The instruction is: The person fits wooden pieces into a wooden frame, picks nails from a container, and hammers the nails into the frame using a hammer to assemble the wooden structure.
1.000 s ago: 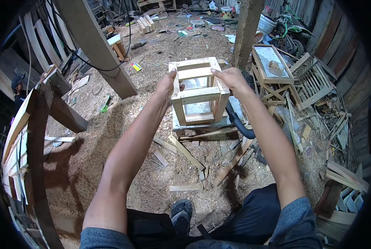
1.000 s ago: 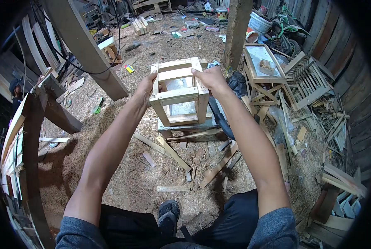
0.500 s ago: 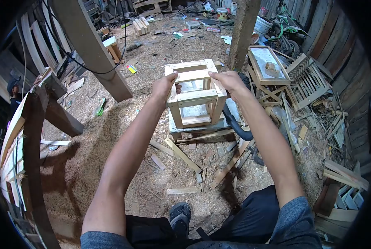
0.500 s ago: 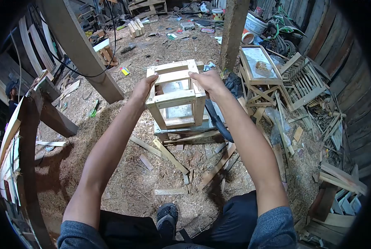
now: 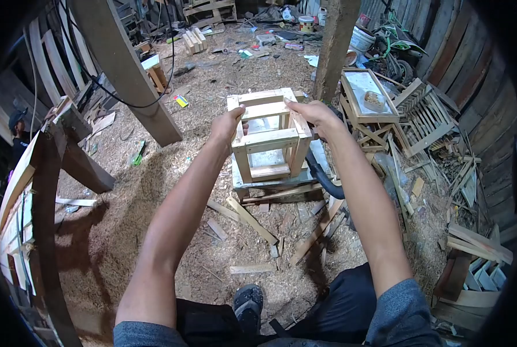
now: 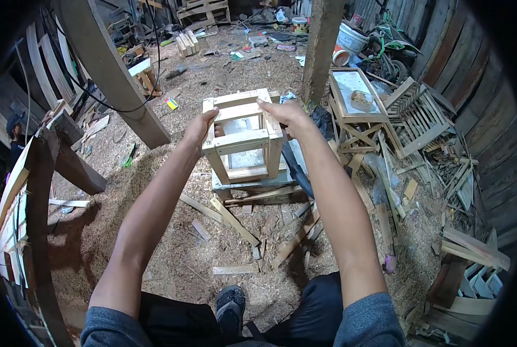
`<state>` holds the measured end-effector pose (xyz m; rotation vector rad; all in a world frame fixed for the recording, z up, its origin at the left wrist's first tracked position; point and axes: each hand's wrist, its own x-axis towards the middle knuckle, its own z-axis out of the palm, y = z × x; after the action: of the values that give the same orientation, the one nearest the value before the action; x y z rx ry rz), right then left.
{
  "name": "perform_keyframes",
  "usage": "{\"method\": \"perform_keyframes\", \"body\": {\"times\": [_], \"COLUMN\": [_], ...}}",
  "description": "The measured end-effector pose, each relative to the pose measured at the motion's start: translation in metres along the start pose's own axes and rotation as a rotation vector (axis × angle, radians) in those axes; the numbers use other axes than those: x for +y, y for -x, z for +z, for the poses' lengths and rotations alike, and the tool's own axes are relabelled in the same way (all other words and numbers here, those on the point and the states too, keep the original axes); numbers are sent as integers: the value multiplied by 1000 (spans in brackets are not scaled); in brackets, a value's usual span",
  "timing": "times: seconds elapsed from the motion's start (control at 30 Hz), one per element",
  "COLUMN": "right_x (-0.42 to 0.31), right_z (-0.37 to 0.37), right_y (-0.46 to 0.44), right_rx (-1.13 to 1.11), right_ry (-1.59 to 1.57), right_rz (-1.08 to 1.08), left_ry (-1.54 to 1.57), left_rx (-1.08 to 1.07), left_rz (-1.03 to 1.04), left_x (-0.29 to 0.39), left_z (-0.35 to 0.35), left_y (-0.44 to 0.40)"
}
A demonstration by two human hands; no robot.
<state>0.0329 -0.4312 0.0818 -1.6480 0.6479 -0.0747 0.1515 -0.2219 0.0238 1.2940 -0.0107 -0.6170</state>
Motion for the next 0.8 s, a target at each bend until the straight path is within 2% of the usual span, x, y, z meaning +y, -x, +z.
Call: {"method": "perform_keyframes", "body": {"times": [0.23, 0.37, 0.43, 0.47, 0.5, 0.53, 0.57, 0.6, 0.63, 0.67, 0.8], "right_x": [16, 17, 15, 17, 26, 31, 37, 33, 28, 38, 108], "right_z": [1, 4, 5, 6, 3, 0, -9, -24, -39, -59, -125], "right_y": [-30, -35, -29, -27, -25, -23, -16, 11, 36, 49, 114], "right_rx": [-21, 87, 246, 298, 351, 422, 500, 551, 600, 597, 805], "right_ry": [-29, 141, 565, 583, 598, 411, 223, 223, 227, 259, 397], "right_rz": [-20, -71, -204, -314, -410, -483, -554, -571, -591, -650, -497], "left_ry": [-39, 39, -220, -466, -642, -759, -864, -817, -756, -719, -518], "left_rx": [56, 75, 140, 182, 475, 414, 511, 536, 528, 518, 58], "left_rz": [84, 99, 137, 289, 550, 433, 495, 681, 953, 1101, 1234], "left_x": [-5, 2, 11, 13, -12, 16, 19, 17, 17, 13, -53], "left_z": [5, 7, 13, 13, -4, 13, 14, 16, 26, 41, 112], "left_y": [7, 9, 16, 26, -19, 30, 35, 45, 70, 95, 145]}}
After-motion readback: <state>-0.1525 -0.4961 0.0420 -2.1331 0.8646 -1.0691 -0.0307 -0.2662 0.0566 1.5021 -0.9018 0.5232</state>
